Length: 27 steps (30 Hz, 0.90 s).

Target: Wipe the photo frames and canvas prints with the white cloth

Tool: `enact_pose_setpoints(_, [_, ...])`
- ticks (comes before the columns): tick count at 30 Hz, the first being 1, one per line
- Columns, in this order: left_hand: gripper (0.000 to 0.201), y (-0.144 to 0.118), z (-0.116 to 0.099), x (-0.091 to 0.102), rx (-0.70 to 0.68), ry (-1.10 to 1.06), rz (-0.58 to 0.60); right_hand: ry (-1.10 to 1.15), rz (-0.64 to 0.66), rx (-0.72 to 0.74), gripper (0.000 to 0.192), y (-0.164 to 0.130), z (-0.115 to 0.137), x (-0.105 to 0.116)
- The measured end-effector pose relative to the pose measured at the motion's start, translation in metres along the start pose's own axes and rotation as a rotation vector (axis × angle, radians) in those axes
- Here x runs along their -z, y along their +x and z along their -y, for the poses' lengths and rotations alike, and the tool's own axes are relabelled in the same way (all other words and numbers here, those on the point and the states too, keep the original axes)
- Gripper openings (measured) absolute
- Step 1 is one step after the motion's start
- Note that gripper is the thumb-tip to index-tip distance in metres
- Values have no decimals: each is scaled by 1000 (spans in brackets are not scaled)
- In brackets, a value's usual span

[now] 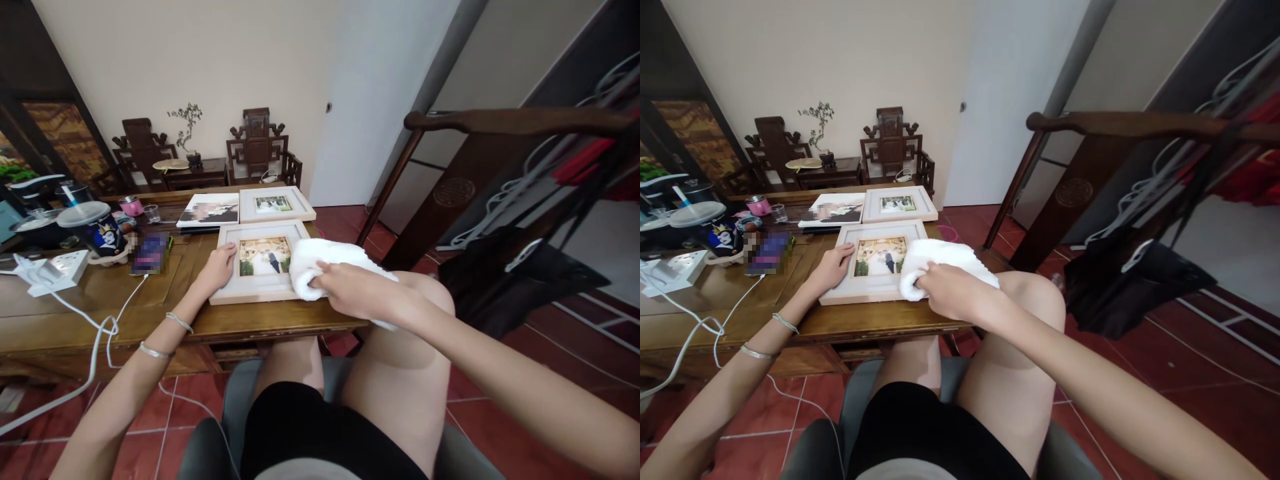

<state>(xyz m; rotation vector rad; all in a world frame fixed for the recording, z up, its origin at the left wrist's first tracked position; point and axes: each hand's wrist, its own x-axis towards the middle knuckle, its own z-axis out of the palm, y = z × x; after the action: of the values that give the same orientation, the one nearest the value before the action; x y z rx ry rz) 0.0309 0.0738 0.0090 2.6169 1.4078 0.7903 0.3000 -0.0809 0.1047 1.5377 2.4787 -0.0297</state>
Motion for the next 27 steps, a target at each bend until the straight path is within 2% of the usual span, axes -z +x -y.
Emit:
enact_pose_setpoints(2, [35, 1, 0, 0, -14, -4, 3, 26, 3, -15, 40, 5, -3, -1])
enact_pose_setpoints(4, [34, 1, 0, 1, -23, -2, 8, 24, -35, -45, 42, 23, -10, -5])
enact_pose_setpoints(9, [34, 2, 0, 2, -33, -10, 6, -64, -239, -111, 37, 100, -32, -14])
enact_pose_setpoints(11, [34, 1, -1, 2, -30, -17, -1, -87, -281, -131, 38, 130, -41, -13])
enact_pose_setpoints(13, [35, 1, -1, 2, -29, -24, -5, -120, -292, -125, 39, 151, -47, -13])
enact_pose_setpoints(15, [35, 1, -1, 2, -27, -24, -7, -156, -279, -98, 39, 158, -50, -16])
enact_pose_setpoints(17, [35, 1, -1, 1, -20, -16, -6, -185, -256, -62, 38, 150, -47, -19])
enact_pose_setpoints(20, [35, 1, 0, -1, -5, -3, -10, -209, -192, 0, 36, 118, -33, -20])
enact_pose_setpoints(25, [36, 0, -1, 0, 14, -6, -28, -104, 29, 46, 35, 46, 5, 3])
enact_pose_setpoints(27, [36, -1, -2, 1, 20, -3, -21, -36, 73, 49, 35, 27, 16, 11])
